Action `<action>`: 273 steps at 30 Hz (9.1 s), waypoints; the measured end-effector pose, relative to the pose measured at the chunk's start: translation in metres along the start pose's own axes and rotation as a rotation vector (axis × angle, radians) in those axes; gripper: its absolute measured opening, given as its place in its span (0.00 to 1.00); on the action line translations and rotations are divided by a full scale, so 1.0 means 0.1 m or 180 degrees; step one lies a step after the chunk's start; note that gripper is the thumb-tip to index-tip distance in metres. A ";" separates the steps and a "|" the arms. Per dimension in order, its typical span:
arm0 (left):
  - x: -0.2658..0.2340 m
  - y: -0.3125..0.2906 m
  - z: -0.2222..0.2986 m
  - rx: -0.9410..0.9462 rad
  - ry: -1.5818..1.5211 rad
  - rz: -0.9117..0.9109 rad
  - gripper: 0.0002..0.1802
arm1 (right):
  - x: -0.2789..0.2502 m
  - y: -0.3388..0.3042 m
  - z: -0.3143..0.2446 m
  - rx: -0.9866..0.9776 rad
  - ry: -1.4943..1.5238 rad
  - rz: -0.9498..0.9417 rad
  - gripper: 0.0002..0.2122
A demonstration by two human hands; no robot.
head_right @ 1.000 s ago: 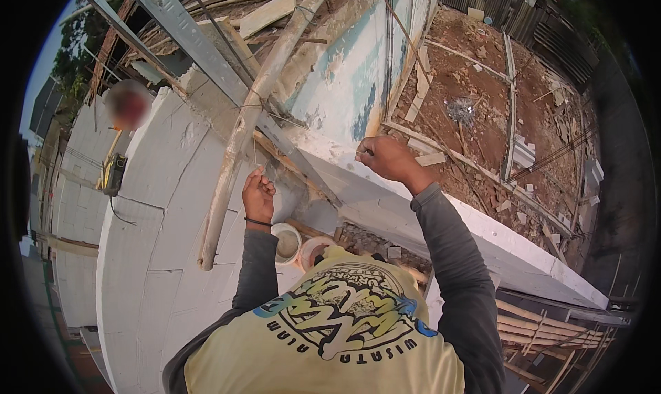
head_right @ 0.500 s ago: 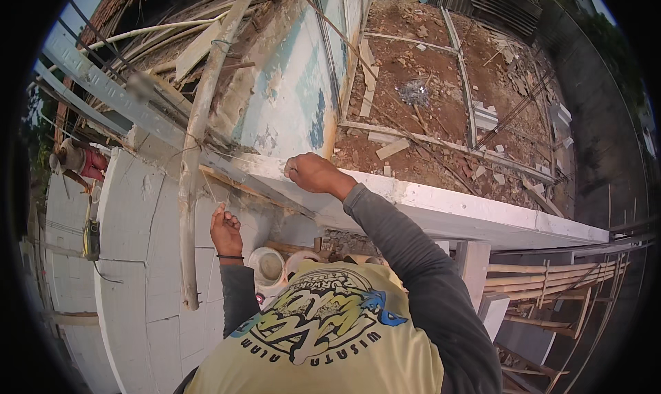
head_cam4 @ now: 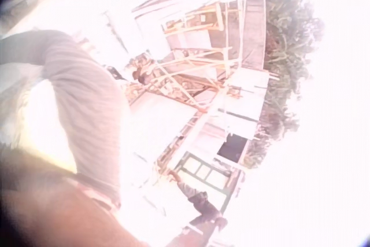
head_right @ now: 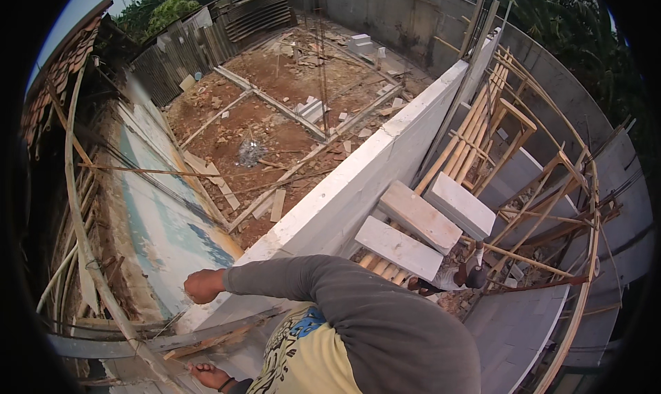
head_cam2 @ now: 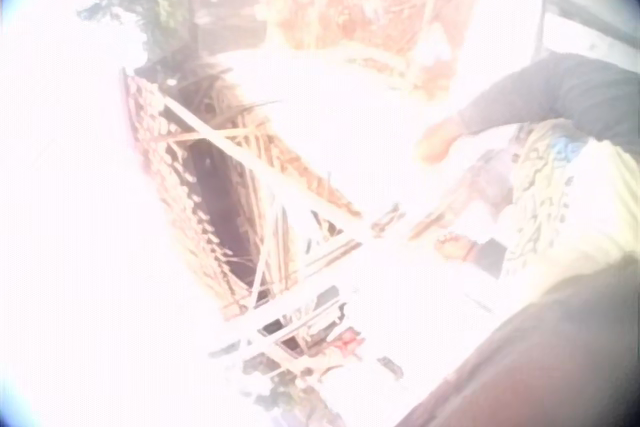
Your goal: The person builds a wall using white blocks and wire. The person uses a trowel to apply mortar between blocks, positions blocks on top of each other, and uses their hands to secure wire around rebar and along the top of the blocks.
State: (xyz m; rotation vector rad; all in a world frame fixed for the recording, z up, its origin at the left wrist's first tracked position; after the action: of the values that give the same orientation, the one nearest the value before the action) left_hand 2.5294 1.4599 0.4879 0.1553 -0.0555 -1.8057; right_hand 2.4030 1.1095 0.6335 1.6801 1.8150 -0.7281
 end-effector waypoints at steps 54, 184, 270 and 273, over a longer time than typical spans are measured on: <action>1.16 -0.41 0.86 -0.0765 -0.2285 0.0371 0.10 | 0.39 0.28 -0.03 0.0018 0.0214 -0.0189 0.15; 2.79 -0.31 1.99 -0.0396 -0.1296 -0.3337 0.22 | -0.54 -3.63 -0.54 0.0195 0.2350 0.4138 0.07; 3.56 -1.34 2.30 -0.1835 -0.1138 -0.4406 0.12 | -0.28 -5.70 -0.37 0.3616 0.0723 0.3027 0.08; 3.80 -1.65 2.22 -0.2066 -0.0971 -0.5141 0.10 | -0.12 -5.21 -0.44 0.3107 0.0783 0.3138 0.08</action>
State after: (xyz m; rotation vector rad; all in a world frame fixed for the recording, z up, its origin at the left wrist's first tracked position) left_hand 2.2523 1.1204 0.6588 -0.7639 0.6004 -3.2965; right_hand 1.8824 1.0965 0.6832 2.9925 0.4507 -0.9988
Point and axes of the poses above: each hand's wrist, its own y-axis towards the middle knuckle, its own x-axis out of the palm, z = x × y, the point moved 1 cm from there along y, towards the middle knuckle, and after that the axes turned 13 degrees about -z, right-handed, at the moved point
